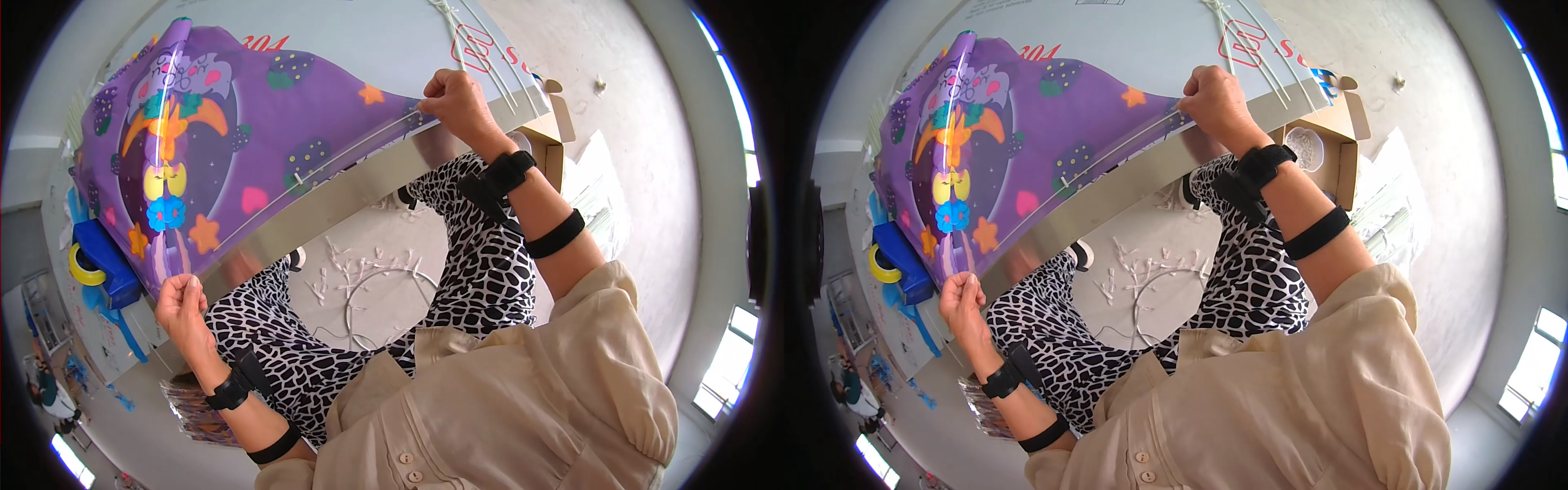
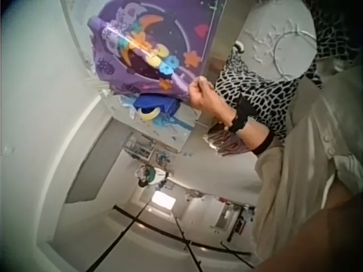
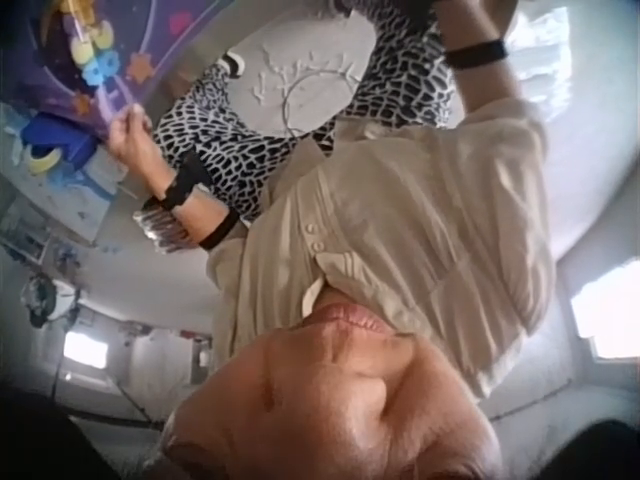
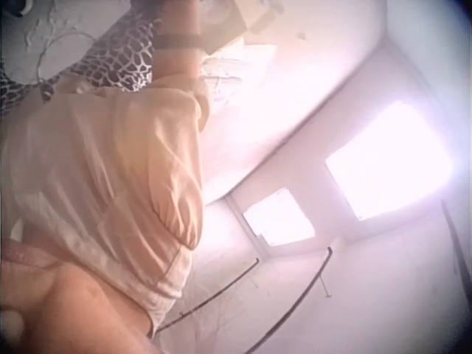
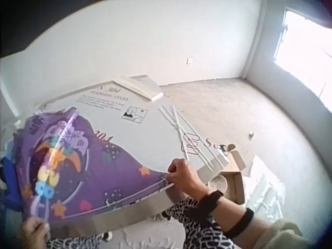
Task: Assembling a kite by attaching string and using adhesive tape.
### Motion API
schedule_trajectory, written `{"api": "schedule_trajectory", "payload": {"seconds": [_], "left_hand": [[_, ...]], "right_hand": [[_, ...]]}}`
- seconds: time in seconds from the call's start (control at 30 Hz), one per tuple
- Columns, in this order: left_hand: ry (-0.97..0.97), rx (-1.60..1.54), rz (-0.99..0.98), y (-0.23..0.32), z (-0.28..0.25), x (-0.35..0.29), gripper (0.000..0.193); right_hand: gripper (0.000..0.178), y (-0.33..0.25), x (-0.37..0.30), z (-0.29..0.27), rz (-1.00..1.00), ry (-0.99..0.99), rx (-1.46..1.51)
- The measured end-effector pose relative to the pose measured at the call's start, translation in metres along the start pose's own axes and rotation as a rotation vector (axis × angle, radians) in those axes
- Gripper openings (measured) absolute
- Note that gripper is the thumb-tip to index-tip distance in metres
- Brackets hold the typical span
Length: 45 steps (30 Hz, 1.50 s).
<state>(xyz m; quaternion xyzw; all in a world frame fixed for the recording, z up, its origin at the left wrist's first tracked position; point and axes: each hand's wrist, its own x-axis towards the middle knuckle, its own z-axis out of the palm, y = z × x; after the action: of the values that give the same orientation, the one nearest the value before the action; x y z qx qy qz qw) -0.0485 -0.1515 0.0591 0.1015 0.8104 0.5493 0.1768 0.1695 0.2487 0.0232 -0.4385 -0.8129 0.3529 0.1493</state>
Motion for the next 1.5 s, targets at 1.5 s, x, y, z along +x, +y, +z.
{"api": "schedule_trajectory", "payload": {"seconds": [1.5], "left_hand": [[0.001, 0.032, -0.039, -0.032, 0.012, 0.036, 0.006]], "right_hand": [[0.02, 0.006, -0.002, 0.013, -0.06, 0.102, -0.184]]}}
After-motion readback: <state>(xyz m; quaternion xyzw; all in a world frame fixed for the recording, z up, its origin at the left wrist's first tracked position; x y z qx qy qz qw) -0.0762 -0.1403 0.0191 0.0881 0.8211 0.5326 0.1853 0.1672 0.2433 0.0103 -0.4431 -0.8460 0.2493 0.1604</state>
